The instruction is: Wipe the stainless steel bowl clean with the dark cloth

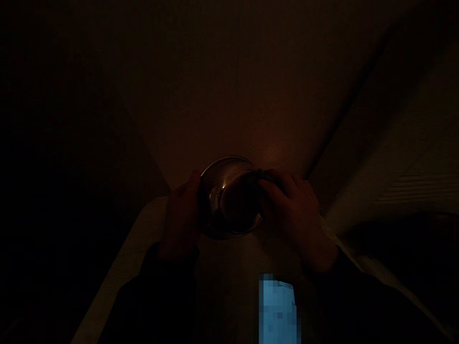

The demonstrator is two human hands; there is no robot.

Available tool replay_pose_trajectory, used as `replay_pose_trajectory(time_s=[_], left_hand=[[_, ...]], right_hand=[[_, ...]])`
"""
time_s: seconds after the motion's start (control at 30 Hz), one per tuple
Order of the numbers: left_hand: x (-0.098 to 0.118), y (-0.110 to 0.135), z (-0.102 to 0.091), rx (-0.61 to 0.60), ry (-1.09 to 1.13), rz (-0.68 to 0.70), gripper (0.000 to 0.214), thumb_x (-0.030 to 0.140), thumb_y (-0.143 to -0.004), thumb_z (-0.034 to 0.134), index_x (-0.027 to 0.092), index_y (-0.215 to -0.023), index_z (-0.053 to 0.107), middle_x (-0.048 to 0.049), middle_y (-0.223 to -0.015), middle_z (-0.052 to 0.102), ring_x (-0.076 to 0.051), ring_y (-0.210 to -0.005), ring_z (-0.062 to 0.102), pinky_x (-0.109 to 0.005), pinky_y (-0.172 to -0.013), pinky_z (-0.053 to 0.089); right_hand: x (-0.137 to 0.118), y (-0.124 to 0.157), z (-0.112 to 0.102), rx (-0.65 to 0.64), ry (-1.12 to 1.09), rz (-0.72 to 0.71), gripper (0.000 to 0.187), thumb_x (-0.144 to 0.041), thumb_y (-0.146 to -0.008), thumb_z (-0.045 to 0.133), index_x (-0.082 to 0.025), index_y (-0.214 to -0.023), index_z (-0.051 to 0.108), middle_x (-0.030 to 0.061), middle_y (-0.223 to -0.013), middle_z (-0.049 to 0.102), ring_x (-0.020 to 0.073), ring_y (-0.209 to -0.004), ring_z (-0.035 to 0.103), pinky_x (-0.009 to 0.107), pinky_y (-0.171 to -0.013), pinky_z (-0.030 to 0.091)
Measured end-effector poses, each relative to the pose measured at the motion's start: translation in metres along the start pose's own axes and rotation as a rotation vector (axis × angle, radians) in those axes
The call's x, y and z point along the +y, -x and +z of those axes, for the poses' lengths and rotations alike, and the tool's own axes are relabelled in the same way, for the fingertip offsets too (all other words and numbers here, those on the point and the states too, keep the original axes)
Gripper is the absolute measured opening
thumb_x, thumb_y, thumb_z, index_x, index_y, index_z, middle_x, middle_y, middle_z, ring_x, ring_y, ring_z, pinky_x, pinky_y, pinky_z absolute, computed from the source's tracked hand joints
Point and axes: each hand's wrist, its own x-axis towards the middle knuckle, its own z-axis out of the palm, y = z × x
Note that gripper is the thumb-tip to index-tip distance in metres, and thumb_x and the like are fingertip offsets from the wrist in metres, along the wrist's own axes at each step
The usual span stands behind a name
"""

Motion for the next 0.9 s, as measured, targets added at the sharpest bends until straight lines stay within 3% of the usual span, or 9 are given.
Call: replay_pose_trajectory(time_s=[0.13,0.3,0.5,0.67,0.9], left_hand=[[0.002,0.002,-0.001,0.028,-0.082,0.012,0.028,0.035,-0.085,0.051,0.019,-0.064,0.061,0.0013,-0.053,0.051,-0.012,-0.050,0.044,-0.021,-0.045,0.033],[0.004,0.004,0.001,-0.026,-0.024,-0.003,0.030,0.034,-0.087,0.049,0.019,-0.063,0.059,0.0012,-0.053,0.052,-0.011,-0.048,0.043,-0.021,-0.046,0.034],[0.005,0.005,0.003,-0.011,0.048,-0.078,0.030,0.031,-0.087,0.050,0.019,-0.061,0.057,0.0027,-0.054,0.050,-0.009,-0.047,0.041,-0.020,-0.046,0.035],[0.003,0.002,0.003,-0.030,0.066,-0.069,0.026,0.029,-0.086,0.051,0.018,-0.065,0.061,0.0014,-0.056,0.055,-0.010,-0.050,0.048,-0.020,-0.048,0.040],[0.000,0.003,0.004,-0.034,0.122,-0.087,0.031,0.039,-0.086,0.053,0.017,-0.065,0.060,0.0016,-0.053,0.053,-0.011,-0.048,0.045,-0.021,-0.045,0.036]], right_hand=[[-0.001,0.012,0.002,-0.099,-0.018,-0.058,0.020,-0.017,-0.088,0.058,-0.019,-0.107,0.065,0.0109,-0.112,0.066,0.0249,-0.095,0.054,0.037,-0.076,0.041],[-0.004,0.013,-0.001,-0.004,-0.009,0.026,0.022,-0.023,-0.090,0.057,-0.019,-0.111,0.064,0.0115,-0.113,0.065,0.0257,-0.095,0.054,0.037,-0.074,0.041],[-0.012,0.020,-0.004,-0.111,-0.061,-0.049,0.022,-0.019,-0.090,0.056,-0.018,-0.109,0.065,0.0126,-0.115,0.064,0.0254,-0.097,0.054,0.038,-0.077,0.044],[-0.011,0.022,-0.002,-0.037,-0.074,0.038,0.022,-0.020,-0.090,0.054,-0.016,-0.109,0.066,0.0148,-0.113,0.064,0.0266,-0.096,0.055,0.040,-0.077,0.046],[-0.042,0.034,-0.011,-0.010,-0.246,-0.034,0.022,-0.016,-0.088,0.058,-0.016,-0.109,0.065,0.0133,-0.112,0.065,0.0245,-0.097,0.055,0.037,-0.076,0.046]])
